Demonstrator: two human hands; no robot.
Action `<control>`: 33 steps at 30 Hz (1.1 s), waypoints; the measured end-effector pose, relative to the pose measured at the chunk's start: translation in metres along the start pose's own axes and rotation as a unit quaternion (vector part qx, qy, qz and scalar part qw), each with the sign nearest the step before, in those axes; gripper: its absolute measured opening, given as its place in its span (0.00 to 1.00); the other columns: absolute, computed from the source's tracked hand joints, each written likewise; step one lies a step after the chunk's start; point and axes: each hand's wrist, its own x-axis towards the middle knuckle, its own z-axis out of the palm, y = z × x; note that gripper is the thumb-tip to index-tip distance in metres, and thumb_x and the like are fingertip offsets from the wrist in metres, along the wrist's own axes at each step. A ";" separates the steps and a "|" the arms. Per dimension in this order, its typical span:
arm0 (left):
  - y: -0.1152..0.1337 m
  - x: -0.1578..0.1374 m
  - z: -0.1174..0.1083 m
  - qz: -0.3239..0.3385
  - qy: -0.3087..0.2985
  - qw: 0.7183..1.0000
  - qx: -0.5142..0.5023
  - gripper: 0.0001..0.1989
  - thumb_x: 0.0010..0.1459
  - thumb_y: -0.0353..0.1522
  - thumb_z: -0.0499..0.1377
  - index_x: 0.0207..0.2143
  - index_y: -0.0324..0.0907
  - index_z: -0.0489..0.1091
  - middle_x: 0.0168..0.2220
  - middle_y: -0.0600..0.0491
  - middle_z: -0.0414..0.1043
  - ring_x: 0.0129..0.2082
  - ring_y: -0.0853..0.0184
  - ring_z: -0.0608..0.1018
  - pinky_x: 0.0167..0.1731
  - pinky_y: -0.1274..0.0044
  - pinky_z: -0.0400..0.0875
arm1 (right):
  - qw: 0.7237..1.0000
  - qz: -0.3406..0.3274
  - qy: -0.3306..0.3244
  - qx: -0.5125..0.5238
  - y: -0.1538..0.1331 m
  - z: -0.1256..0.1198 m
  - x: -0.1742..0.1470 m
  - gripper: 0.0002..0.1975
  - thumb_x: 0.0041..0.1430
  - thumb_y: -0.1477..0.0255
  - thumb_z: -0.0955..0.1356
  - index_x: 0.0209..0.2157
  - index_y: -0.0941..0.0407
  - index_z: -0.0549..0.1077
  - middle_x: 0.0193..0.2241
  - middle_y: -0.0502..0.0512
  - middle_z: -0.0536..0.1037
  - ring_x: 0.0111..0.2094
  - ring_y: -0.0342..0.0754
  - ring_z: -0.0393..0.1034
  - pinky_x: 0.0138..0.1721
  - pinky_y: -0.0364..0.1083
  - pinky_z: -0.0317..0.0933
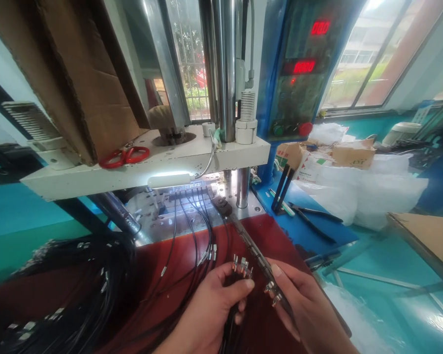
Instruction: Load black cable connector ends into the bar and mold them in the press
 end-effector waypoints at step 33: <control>-0.007 0.003 0.003 0.001 0.022 0.996 0.089 0.11 0.51 0.35 0.62 0.30 0.37 0.65 0.21 0.59 0.61 0.17 0.77 0.58 0.15 0.82 0.47 | 0.978 -0.117 0.015 -0.173 0.009 0.008 -0.007 0.27 0.61 0.52 0.59 0.52 0.54 0.72 0.17 0.48 0.66 0.13 0.39 0.50 0.12 0.38 0.47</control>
